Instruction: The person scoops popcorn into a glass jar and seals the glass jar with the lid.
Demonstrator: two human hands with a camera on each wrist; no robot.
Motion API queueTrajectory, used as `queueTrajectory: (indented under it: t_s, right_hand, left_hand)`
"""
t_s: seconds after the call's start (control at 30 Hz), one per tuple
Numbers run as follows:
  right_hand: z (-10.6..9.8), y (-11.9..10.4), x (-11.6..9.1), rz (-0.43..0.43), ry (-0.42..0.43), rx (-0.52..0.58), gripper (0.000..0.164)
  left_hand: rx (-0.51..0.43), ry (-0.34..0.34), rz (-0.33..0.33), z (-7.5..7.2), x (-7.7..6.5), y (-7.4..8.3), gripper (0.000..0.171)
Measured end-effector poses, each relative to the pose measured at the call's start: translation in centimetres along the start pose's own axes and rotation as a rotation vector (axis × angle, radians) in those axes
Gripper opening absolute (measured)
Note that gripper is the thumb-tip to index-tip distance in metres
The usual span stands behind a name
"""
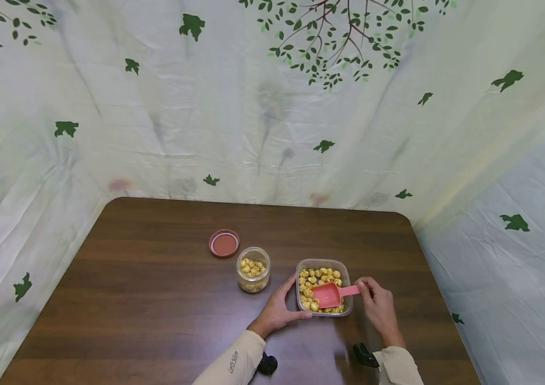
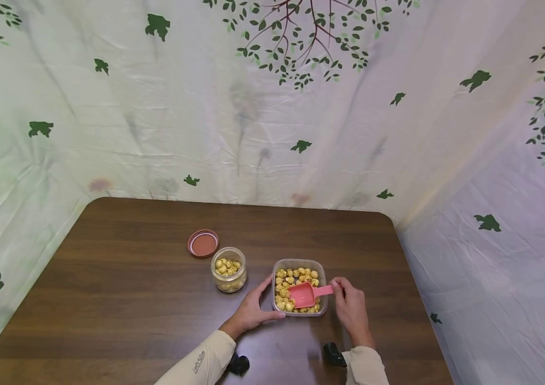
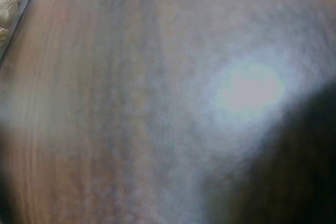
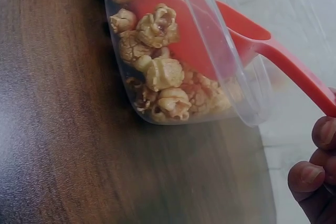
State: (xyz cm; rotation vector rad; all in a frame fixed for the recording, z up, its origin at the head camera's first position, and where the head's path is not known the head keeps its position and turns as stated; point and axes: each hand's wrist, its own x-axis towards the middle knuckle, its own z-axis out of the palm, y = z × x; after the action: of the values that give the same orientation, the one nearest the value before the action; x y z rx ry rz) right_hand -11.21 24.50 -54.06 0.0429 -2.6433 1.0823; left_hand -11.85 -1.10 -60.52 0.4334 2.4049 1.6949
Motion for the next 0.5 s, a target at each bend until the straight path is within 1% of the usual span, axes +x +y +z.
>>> queueTrajectory:
  t_s: [0.2,0.37,0.5]
  right_hand:
    - [0.2,-0.2,-0.1,0.028,-0.002,0.006,0.010]
    - [-0.1,-0.8,0.2,0.034,0.009,-0.006,0.010]
    - [-0.1,-1.1,0.4,0.046,-0.007,-0.020,0.013]
  left_hand:
    - [0.005,-0.007,0.004,-0.3,0.0,0.0,0.101]
    - [0.013,-0.017,0.002,-0.5,0.2,0.0,0.101]
    - [0.011,-0.025,0.000,-0.6,0.3,0.0,0.101]
